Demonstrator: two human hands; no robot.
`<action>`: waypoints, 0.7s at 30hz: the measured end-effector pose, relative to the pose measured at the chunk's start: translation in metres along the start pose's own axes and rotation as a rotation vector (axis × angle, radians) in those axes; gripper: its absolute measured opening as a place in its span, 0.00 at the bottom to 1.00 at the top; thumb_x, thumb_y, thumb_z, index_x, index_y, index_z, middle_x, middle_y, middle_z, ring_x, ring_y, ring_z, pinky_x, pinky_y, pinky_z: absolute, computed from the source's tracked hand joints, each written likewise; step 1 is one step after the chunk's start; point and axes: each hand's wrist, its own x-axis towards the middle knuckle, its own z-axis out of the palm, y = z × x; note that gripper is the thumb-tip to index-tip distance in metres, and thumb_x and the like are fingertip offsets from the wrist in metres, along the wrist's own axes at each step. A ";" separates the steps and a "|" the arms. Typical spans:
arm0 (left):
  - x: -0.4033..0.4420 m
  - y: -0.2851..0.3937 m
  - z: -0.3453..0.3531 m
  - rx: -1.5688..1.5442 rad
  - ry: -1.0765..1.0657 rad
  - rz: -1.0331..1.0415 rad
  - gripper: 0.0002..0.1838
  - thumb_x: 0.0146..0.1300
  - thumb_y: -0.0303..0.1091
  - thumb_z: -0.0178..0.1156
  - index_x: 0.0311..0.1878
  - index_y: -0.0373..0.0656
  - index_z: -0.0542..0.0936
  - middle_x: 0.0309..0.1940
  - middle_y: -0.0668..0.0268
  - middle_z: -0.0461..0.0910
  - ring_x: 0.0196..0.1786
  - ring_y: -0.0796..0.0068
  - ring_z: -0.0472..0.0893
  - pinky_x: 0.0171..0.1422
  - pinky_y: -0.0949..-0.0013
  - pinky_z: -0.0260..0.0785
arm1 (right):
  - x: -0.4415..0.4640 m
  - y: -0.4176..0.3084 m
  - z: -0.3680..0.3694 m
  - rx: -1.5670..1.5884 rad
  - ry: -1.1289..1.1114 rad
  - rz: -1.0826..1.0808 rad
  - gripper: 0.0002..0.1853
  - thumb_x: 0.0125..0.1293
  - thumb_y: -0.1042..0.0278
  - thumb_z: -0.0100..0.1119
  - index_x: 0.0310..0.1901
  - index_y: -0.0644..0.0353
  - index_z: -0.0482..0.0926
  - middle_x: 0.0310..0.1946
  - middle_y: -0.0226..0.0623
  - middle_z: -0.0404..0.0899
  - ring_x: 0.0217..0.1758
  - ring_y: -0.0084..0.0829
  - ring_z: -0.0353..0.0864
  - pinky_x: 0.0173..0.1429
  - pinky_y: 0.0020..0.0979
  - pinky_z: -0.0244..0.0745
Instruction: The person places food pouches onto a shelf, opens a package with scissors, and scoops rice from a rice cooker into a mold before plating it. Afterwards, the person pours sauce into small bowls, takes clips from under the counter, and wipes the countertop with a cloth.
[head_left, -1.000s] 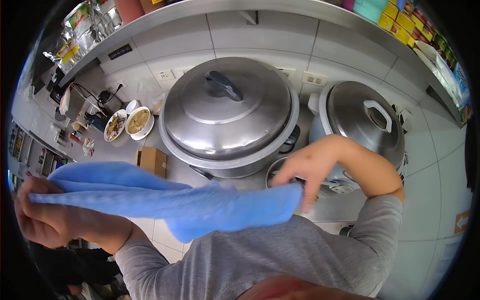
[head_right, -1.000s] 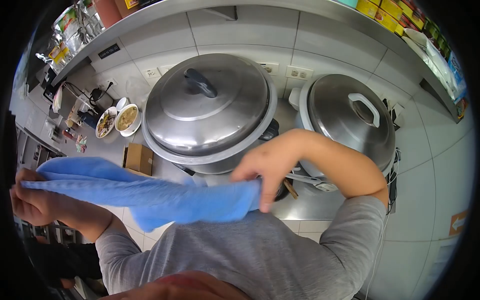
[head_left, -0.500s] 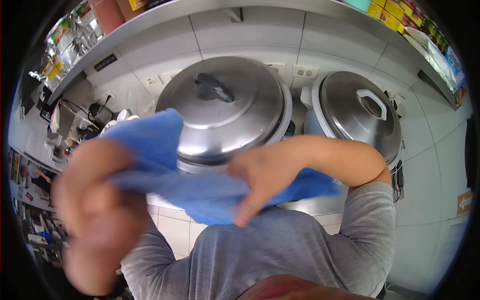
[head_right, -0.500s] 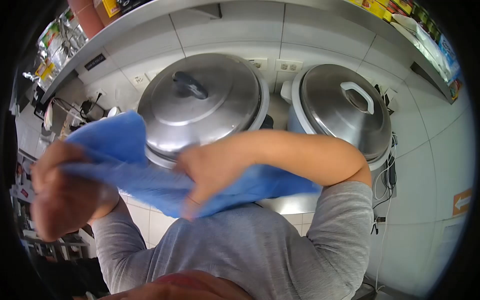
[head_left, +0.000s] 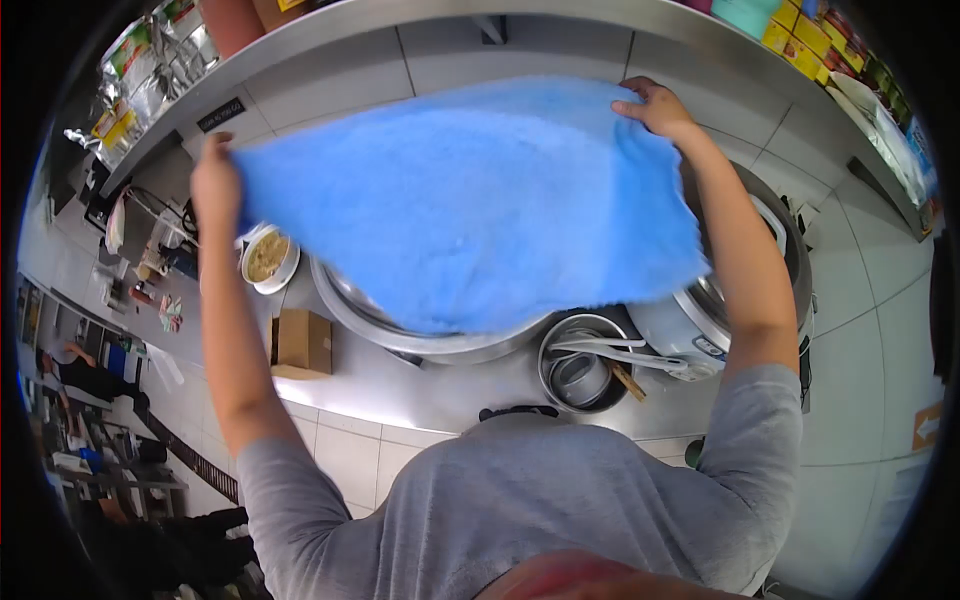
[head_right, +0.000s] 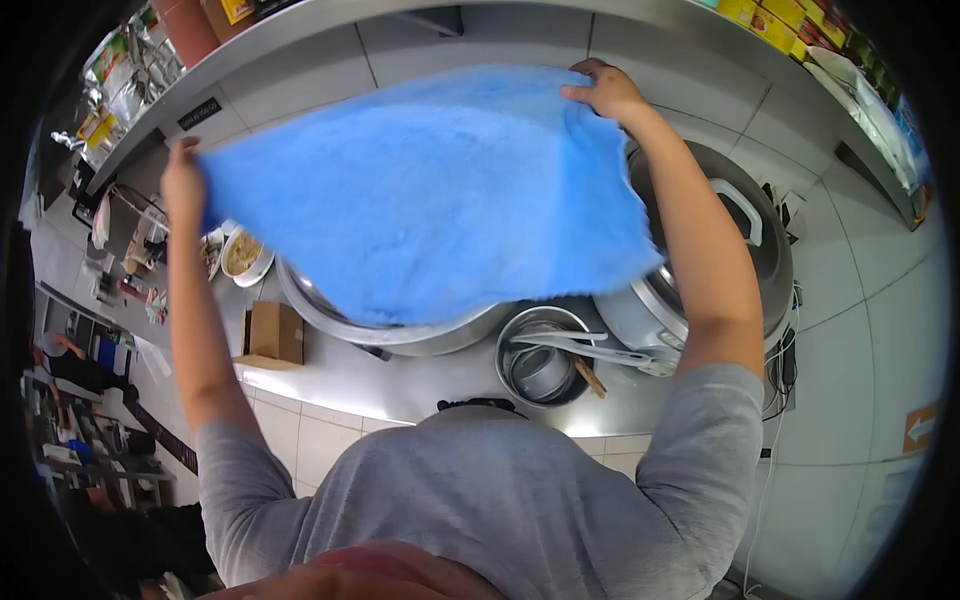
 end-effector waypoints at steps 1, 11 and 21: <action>-0.003 -0.010 0.042 0.061 0.009 -0.019 0.17 0.67 0.36 0.51 0.59 0.48 0.74 0.54 0.49 0.78 0.54 0.47 0.78 0.57 0.55 0.71 | 0.005 0.018 0.010 -0.168 0.113 -0.008 0.30 0.58 0.58 0.67 0.61 0.60 0.72 0.56 0.46 0.77 0.59 0.40 0.76 0.63 0.37 0.69; -0.087 -0.048 0.104 -0.631 -0.732 -0.285 0.16 0.66 0.37 0.59 0.50 0.34 0.78 0.39 0.63 0.82 0.47 0.73 0.77 0.56 0.71 0.66 | -0.145 0.127 -0.078 -0.417 -0.116 0.412 0.26 0.60 0.65 0.64 0.60 0.63 0.72 0.48 0.53 0.80 0.52 0.50 0.80 0.57 0.41 0.71; -0.062 -0.035 0.011 -0.768 -0.128 -0.170 0.12 0.67 0.35 0.59 0.48 0.36 0.79 0.43 0.64 0.82 0.50 0.76 0.79 0.58 0.74 0.65 | -0.139 0.100 -0.123 -0.170 0.170 0.043 0.22 0.64 0.75 0.57 0.61 0.56 0.74 0.58 0.44 0.77 0.63 0.40 0.74 0.66 0.33 0.65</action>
